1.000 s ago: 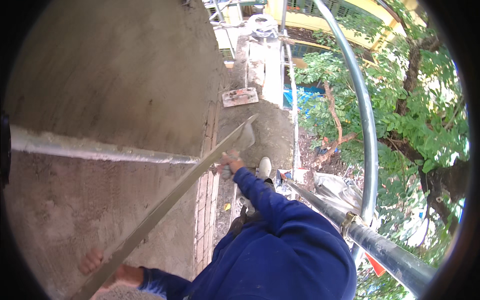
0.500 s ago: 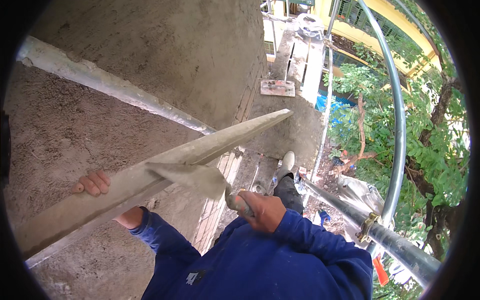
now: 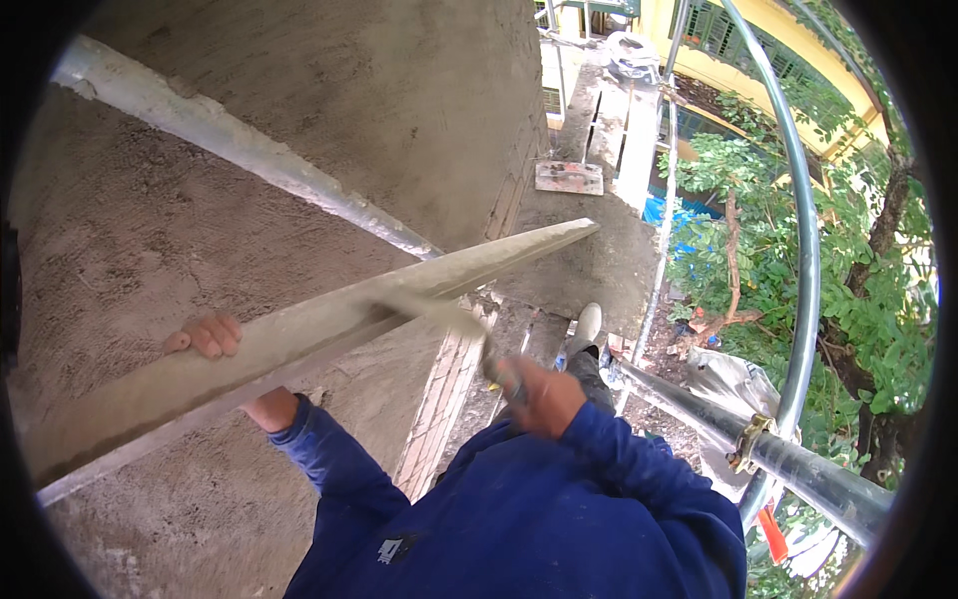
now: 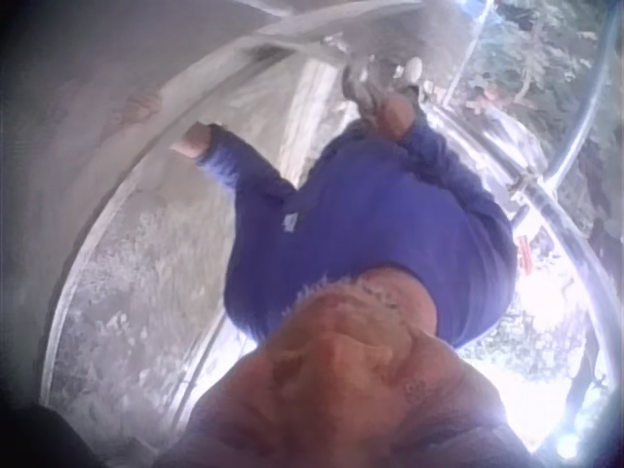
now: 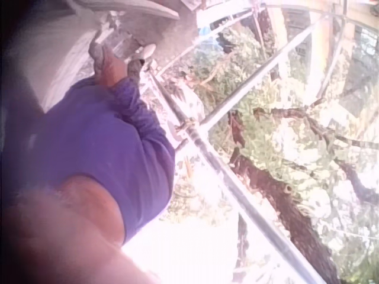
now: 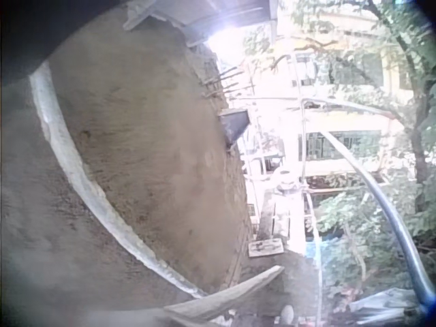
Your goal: The person applies wet cement to a vertical wall using a trowel and a hawk, smoothing the surface with a long straightedge. The person works on scaffolding, repeatedly scooping mortar from a bucket and spreading it across the wall to create a level finish.
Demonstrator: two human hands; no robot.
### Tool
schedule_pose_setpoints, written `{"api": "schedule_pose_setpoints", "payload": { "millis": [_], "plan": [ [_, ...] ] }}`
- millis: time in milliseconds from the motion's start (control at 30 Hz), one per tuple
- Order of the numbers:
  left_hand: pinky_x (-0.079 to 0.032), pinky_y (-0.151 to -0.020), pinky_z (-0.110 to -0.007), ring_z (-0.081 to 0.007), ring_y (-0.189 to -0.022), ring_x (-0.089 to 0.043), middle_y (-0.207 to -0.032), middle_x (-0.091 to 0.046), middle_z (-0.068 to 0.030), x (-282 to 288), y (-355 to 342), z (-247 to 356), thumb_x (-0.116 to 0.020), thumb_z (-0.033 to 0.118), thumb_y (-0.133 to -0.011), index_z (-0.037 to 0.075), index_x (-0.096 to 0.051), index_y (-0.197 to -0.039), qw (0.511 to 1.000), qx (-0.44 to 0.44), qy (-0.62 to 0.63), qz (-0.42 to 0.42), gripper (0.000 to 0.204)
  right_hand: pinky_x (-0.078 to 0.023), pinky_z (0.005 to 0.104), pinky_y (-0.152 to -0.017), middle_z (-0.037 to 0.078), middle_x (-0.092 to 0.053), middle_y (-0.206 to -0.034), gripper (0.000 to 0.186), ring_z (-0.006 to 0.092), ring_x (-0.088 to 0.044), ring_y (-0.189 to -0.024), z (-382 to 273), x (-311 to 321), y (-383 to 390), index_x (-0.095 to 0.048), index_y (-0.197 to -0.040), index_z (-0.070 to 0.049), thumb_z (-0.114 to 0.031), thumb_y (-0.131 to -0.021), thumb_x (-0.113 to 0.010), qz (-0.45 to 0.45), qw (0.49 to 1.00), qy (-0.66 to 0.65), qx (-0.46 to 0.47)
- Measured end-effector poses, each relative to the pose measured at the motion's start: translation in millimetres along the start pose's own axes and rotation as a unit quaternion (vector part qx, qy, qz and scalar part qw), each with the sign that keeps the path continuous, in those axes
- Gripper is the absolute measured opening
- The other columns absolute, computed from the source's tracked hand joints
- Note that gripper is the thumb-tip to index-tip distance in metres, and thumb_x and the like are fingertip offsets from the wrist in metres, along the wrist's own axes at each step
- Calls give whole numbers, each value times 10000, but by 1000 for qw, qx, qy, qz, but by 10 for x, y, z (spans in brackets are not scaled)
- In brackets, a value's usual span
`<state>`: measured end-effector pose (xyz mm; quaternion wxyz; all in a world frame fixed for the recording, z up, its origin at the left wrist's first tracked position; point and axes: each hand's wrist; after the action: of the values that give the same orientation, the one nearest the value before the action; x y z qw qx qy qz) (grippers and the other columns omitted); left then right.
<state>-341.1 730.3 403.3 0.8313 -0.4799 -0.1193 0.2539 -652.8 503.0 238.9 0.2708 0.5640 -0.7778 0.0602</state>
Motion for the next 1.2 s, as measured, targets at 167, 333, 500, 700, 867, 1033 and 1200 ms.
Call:
{"api": "schedule_pose_setpoints", "payload": {
  "millis": [167,333,500,700,867,1033,1200],
  "plan": [
    [-456,-580,-362,-225,-697,-594,-836,-616,-154,139,59,-13,-477,524,-924,0,-534,-1165,999,-17,5,29,580,-496,464,-692,225,-639,-876,365,433,-625,-796,381,-144,-76,-520,-1053,-70,-182,-748,-688,13,997,70,6],
    [-514,-582,-411,-228,-628,-610,-737,-610,-120,123,208,40,-464,541,-927,44,-548,-1084,986,-37,-58,152,529,-498,452,-680,229,-628,-871,385,422,-633,-788,795,34,-288,-514,-1078,-72,-189,-759,-697,62,988,90,-112],
    [-517,-807,-430,-278,-967,-592,-1109,-534,-190,-95,285,16,-560,301,-922,118,-301,-1391,820,-81,-472,313,566,-524,451,-645,187,-651,-844,349,406,-641,-749,-982,-111,36,-522,-1118,-112,-231,-821,-662,34,984,-49,167],
    [-458,-897,-432,-337,-1111,-519,-1297,-409,-225,-331,200,29,-571,90,-884,132,-5,-1499,570,-78,-784,236,837,-517,462,-692,196,-635,-948,410,410,-635,-806,-577,-434,-208,-513,-1145,-52,-168,-785,-671,60,993,51,93],
    [-461,-872,-427,-350,-1072,-542,-1132,-516,-247,-159,356,8,-447,305,-963,-39,-262,-1358,569,-54,-751,333,556,-491,481,-679,278,-622,-866,513,478,-600,-833,392,-217,-488,-453,-1133,-33,-145,-697,-700,81,995,47,-31],
    [-429,-789,-400,-298,-882,-510,-941,-539,-195,-109,381,-79,-403,512,-961,-84,-505,-1063,655,-6,-564,503,613,-502,491,-661,247,-635,-882,527,456,-614,-772,-1196,-391,-129,-502,-1186,-46,-265,-754,-712,53,982,7,182],
    [-407,-773,-346,-202,-841,-471,-918,-537,-114,-500,169,119,-399,480,-971,-70,-500,-1045,709,17,-457,538,565,-498,462,-787,252,-620,-1033,593,430,-603,-936,-374,-558,-432,-506,-1225,-13,-235,-709,-696,85,984,79,136]
  ]
}}
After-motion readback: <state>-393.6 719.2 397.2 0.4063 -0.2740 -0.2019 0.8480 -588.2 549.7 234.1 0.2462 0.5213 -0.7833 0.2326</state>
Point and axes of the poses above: each hand's wrist, its own y-axis away from the middle knuckle, its own x-axis out of the back of the hand, z = x × y
